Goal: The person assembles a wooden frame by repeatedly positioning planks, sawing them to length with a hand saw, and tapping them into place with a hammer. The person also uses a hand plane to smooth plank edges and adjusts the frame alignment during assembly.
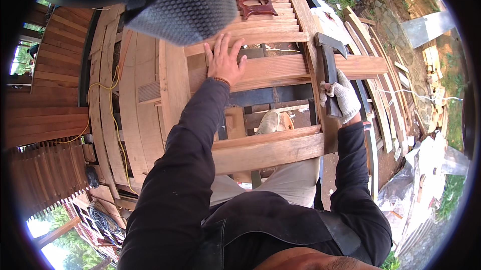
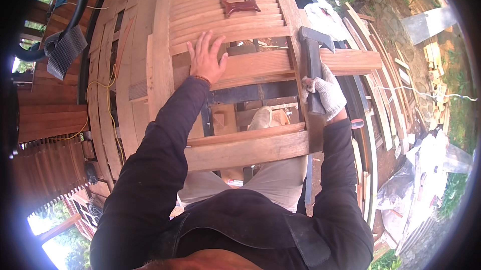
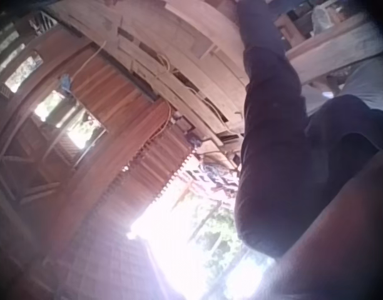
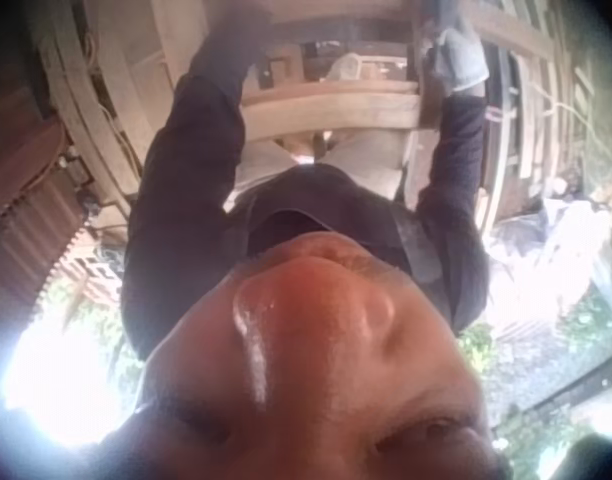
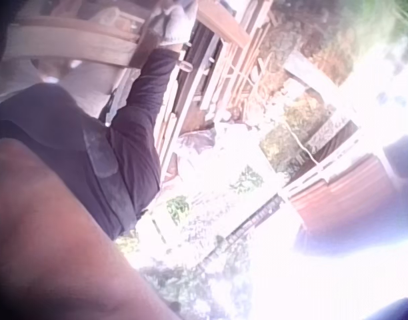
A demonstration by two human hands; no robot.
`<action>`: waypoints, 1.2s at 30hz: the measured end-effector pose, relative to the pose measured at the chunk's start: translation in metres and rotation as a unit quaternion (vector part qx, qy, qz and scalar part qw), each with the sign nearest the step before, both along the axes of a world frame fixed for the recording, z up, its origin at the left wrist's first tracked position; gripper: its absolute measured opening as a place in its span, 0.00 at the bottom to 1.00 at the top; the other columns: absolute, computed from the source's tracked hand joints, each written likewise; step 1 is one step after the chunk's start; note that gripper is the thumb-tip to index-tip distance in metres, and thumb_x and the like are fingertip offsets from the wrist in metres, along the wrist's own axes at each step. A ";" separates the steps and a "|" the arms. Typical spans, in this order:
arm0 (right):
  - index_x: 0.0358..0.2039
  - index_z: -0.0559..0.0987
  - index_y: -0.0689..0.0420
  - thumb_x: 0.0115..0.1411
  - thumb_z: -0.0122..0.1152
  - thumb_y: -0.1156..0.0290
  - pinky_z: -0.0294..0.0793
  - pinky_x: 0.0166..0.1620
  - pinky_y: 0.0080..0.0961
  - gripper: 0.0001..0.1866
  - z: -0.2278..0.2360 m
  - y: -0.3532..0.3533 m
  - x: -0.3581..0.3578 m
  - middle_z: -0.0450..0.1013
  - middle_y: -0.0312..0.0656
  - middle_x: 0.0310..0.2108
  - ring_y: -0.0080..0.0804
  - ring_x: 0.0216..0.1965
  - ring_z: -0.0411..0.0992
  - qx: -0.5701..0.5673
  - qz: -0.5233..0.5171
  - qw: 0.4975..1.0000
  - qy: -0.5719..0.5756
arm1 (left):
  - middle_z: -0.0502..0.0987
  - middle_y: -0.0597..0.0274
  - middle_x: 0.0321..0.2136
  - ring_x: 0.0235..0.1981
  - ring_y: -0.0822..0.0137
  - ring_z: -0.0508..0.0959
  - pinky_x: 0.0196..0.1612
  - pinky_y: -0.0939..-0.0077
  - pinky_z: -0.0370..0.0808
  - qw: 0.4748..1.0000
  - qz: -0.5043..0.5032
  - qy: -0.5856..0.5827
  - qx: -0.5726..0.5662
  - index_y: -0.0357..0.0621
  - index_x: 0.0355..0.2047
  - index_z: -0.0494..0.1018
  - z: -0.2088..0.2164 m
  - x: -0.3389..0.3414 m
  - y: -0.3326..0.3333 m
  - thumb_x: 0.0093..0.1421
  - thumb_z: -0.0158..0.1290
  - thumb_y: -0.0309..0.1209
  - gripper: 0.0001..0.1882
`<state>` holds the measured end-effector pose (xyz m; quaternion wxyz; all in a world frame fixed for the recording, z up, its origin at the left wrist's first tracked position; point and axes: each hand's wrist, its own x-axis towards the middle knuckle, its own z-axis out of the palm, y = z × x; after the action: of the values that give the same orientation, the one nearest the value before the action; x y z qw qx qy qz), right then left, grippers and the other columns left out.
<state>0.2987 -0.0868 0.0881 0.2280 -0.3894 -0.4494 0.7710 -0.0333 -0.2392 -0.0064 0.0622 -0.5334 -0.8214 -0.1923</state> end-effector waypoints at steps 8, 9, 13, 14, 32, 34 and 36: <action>0.73 0.60 0.57 0.55 0.53 0.84 0.78 0.25 0.33 0.42 -0.003 0.012 0.008 0.75 0.52 0.35 0.38 0.21 0.74 -0.032 -0.010 0.999 0.012 | 0.58 0.51 0.73 0.77 0.49 0.51 0.74 0.24 0.40 1.000 0.003 -0.003 -0.001 0.61 0.68 0.66 0.000 0.000 -0.001 0.66 0.56 0.45 0.31; 0.74 0.59 0.57 0.54 0.52 0.84 0.77 0.25 0.32 0.44 -0.003 0.008 0.006 0.75 0.50 0.34 0.36 0.21 0.74 -0.033 -0.002 0.999 0.005 | 0.58 0.51 0.73 0.76 0.48 0.52 0.74 0.24 0.40 1.000 0.002 0.001 0.002 0.61 0.69 0.66 0.000 0.000 -0.001 0.65 0.57 0.44 0.31; 0.75 0.58 0.56 0.54 0.52 0.86 0.76 0.25 0.32 0.44 0.005 0.004 0.003 0.73 0.48 0.32 0.34 0.21 0.72 -0.030 0.021 0.999 -0.006 | 0.57 0.51 0.73 0.76 0.47 0.52 0.74 0.24 0.40 1.000 0.007 0.005 -0.002 0.61 0.69 0.66 -0.001 -0.001 -0.002 0.65 0.57 0.43 0.32; 0.75 0.58 0.56 0.54 0.51 0.86 0.76 0.25 0.32 0.45 0.006 0.004 0.002 0.73 0.48 0.31 0.34 0.21 0.72 -0.036 0.012 0.999 0.003 | 0.57 0.51 0.73 0.76 0.47 0.52 0.74 0.24 0.40 1.000 0.006 0.005 0.000 0.61 0.69 0.66 -0.002 -0.001 -0.002 0.65 0.57 0.43 0.32; 0.78 0.53 0.53 0.53 0.53 0.87 0.76 0.26 0.29 0.50 0.008 0.004 0.001 0.74 0.50 0.31 0.29 0.21 0.70 -0.019 0.019 0.999 -0.022 | 0.58 0.50 0.73 0.76 0.47 0.52 0.74 0.24 0.40 1.000 0.004 -0.005 -0.003 0.60 0.69 0.66 0.001 0.000 -0.003 0.64 0.57 0.40 0.32; 0.78 0.53 0.53 0.53 0.52 0.86 0.77 0.26 0.30 0.50 0.010 0.004 0.002 0.74 0.50 0.31 0.30 0.22 0.71 -0.006 -0.001 0.999 -0.043 | 0.58 0.50 0.73 0.76 0.47 0.52 0.74 0.24 0.40 1.000 0.008 -0.008 -0.004 0.60 0.69 0.66 0.000 0.000 -0.003 0.64 0.57 0.40 0.32; 0.77 0.56 0.51 0.50 0.50 0.88 0.76 0.27 0.27 0.50 0.011 -0.006 -0.018 0.75 0.47 0.31 0.28 0.22 0.70 0.084 0.001 0.996 -0.043 | 0.58 0.50 0.72 0.76 0.48 0.51 0.74 0.25 0.40 1.000 0.009 -0.006 -0.011 0.60 0.69 0.65 0.003 0.001 -0.001 0.64 0.57 0.40 0.32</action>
<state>0.2806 -0.0923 0.0995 0.2396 -0.4012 -0.5227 0.7130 -0.0322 -0.2402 -0.0032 0.0533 -0.5258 -0.8284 -0.1857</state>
